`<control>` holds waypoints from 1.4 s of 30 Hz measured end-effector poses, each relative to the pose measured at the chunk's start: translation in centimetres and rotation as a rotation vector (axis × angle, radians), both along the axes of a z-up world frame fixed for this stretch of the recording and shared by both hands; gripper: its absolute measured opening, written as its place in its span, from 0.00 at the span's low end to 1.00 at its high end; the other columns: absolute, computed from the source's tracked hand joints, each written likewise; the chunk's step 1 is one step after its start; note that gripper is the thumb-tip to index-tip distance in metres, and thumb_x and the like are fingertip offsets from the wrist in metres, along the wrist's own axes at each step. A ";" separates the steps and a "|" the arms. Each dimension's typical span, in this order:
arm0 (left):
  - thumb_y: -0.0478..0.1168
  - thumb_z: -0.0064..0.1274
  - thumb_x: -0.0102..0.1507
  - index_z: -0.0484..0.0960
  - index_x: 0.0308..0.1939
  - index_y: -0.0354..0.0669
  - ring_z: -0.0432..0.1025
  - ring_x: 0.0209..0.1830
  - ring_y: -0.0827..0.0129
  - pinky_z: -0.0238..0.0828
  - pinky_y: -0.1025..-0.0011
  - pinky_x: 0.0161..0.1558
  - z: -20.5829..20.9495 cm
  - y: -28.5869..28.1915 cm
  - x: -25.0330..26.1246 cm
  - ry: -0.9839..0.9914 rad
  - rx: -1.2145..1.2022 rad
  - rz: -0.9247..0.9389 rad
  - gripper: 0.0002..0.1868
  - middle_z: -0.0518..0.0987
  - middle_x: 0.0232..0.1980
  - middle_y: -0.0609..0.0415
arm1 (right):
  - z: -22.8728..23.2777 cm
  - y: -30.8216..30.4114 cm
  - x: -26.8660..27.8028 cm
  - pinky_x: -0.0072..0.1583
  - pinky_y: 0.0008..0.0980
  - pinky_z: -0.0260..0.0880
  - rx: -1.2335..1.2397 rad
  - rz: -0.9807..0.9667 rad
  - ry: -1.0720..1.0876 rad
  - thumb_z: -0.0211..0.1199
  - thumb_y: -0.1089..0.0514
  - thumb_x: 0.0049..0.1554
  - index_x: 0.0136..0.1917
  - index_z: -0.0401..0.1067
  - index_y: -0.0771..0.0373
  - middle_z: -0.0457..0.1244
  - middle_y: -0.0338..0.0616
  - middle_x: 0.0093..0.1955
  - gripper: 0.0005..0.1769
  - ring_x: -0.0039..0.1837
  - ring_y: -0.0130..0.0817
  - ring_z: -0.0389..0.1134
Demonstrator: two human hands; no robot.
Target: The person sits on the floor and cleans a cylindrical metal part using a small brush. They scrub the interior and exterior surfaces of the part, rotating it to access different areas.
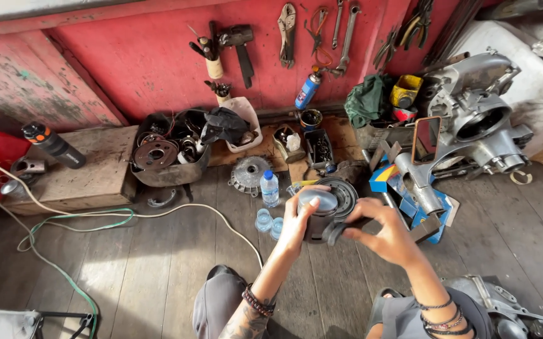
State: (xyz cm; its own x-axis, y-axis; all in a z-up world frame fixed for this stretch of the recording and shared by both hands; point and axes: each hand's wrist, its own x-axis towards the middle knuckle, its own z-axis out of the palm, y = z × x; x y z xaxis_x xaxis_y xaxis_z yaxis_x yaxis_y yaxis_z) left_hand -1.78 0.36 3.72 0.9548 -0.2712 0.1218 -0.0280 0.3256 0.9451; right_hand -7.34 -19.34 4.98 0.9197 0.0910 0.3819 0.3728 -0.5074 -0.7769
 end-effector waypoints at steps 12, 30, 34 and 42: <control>0.53 0.55 0.60 0.86 0.52 0.50 0.72 0.51 0.71 0.67 0.69 0.61 -0.1 0.0 0.0 -0.084 0.038 0.042 0.20 0.83 0.50 0.51 | -0.1 -1.3 0.8 0.69 0.44 0.63 -0.031 -0.024 -0.022 0.80 0.57 0.43 0.40 0.81 0.56 0.71 0.37 0.35 0.12 0.51 0.34 0.71; 0.54 0.55 0.60 0.85 0.52 0.49 0.74 0.48 0.72 0.68 0.70 0.59 0.0 0.4 0.2 -0.135 0.077 0.033 0.22 0.84 0.50 0.52 | -0.2 -1.7 1.1 0.74 0.40 0.57 -0.093 -0.030 -0.074 0.80 0.53 0.44 0.41 0.80 0.53 0.71 0.33 0.34 0.13 0.46 0.27 0.71; 0.55 0.54 0.60 0.85 0.51 0.48 0.74 0.48 0.72 0.68 0.71 0.57 0.1 0.6 0.1 -0.129 0.063 0.017 0.22 0.84 0.49 0.52 | -0.3 -1.1 0.6 0.73 0.38 0.58 -0.106 -0.053 -0.087 0.80 0.52 0.45 0.41 0.80 0.52 0.72 0.31 0.35 0.13 0.45 0.25 0.72; 0.57 0.54 0.60 0.85 0.51 0.48 0.73 0.49 0.73 0.68 0.69 0.59 0.4 0.3 -0.2 -0.112 0.052 0.001 0.23 0.84 0.51 0.52 | 0.9 -2.2 0.9 0.71 0.41 0.60 -0.134 0.032 -0.087 0.78 0.52 0.47 0.41 0.79 0.52 0.69 0.29 0.32 0.11 0.41 0.23 0.71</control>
State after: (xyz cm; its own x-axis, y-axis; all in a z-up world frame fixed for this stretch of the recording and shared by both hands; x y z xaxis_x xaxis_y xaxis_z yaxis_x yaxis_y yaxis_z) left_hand -1.95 0.64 4.14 0.9363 -0.2790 0.2134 -0.1346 0.2762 0.9516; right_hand -6.48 -21.59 5.84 0.8795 0.1752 0.4425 0.4533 -0.5914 -0.6669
